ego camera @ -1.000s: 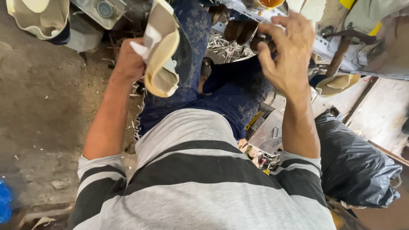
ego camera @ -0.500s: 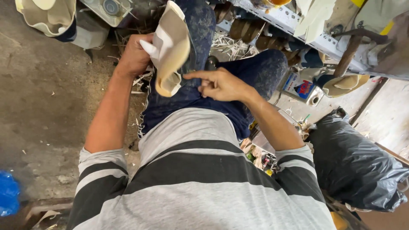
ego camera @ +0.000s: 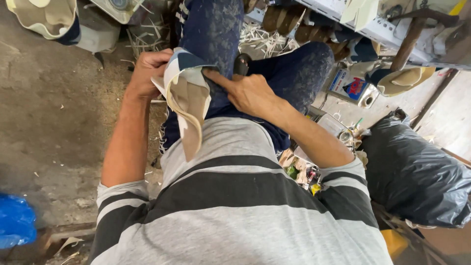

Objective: Applying adhesive to the edges of shoe upper components and folding them to create finished edges.

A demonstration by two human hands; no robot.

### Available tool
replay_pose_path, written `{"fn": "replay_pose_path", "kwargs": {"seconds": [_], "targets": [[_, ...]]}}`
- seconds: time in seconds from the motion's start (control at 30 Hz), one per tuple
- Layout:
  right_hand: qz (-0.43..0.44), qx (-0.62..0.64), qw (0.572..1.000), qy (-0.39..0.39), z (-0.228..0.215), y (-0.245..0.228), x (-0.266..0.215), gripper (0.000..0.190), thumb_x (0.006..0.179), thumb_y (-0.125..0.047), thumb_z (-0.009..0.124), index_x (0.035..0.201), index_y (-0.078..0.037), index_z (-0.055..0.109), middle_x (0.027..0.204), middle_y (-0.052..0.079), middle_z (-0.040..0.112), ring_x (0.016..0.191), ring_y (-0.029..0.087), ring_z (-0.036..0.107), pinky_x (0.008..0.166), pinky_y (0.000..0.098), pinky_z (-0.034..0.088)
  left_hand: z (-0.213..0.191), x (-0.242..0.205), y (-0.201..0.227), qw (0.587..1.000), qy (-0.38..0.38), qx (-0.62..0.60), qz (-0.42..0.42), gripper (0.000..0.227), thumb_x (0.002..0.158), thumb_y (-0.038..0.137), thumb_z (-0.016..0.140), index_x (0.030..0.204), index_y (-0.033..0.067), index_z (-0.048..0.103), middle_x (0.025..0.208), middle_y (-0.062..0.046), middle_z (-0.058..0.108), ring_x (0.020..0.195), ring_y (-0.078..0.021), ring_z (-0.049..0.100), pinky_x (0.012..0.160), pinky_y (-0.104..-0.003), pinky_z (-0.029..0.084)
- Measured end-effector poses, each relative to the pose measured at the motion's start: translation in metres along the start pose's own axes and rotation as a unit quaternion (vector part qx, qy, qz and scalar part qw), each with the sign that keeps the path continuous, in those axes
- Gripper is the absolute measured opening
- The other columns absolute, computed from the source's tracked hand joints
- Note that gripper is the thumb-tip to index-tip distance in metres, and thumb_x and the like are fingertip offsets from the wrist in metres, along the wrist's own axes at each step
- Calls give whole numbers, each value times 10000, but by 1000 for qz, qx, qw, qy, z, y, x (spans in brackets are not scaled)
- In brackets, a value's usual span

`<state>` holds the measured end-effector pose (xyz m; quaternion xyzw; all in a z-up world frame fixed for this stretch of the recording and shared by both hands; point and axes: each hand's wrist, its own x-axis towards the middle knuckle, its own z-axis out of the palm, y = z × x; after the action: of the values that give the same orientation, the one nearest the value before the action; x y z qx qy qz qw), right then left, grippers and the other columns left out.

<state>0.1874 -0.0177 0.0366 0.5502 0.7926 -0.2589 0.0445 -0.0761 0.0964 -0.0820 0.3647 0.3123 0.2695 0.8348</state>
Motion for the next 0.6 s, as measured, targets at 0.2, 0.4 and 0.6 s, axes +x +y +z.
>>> {"fn": "replay_pose_path", "kwargs": {"seconds": [0.2, 0.4, 0.6], "targets": [[10, 114, 993, 32, 14, -23, -25, 759, 914, -174, 527, 1633, -312, 326, 789, 192, 722, 682, 439, 713, 661, 575, 589, 17, -8, -17, 987, 128, -65, 77, 120, 817, 22, 856, 875, -7, 755, 790, -105, 694, 682, -146, 651, 732, -277, 583], [-104, 150, 965, 187, -41, 23, -34, 395, 1109, -252, 432, 1382, -61, 645, 887, 65, 708, 632, 133, 613, 470, 296, 519, 17, -3, -12, 983, 168, -73, -5, 102, 932, -7, 750, 940, 91, 781, 899, -7, 752, 800, -129, 695, 677, -266, 581], [159, -137, 939, 272, -117, 95, -34, 489, 1102, -423, 560, 1425, -66, 643, 1432, 250, 436, 1239, 461, 441, 847, 612, 474, 18, 13, -16, 990, 130, -18, 47, 244, 926, 160, 750, 1113, 4, 747, 1048, -50, 755, 904, -121, 687, 817, -283, 592]]}}
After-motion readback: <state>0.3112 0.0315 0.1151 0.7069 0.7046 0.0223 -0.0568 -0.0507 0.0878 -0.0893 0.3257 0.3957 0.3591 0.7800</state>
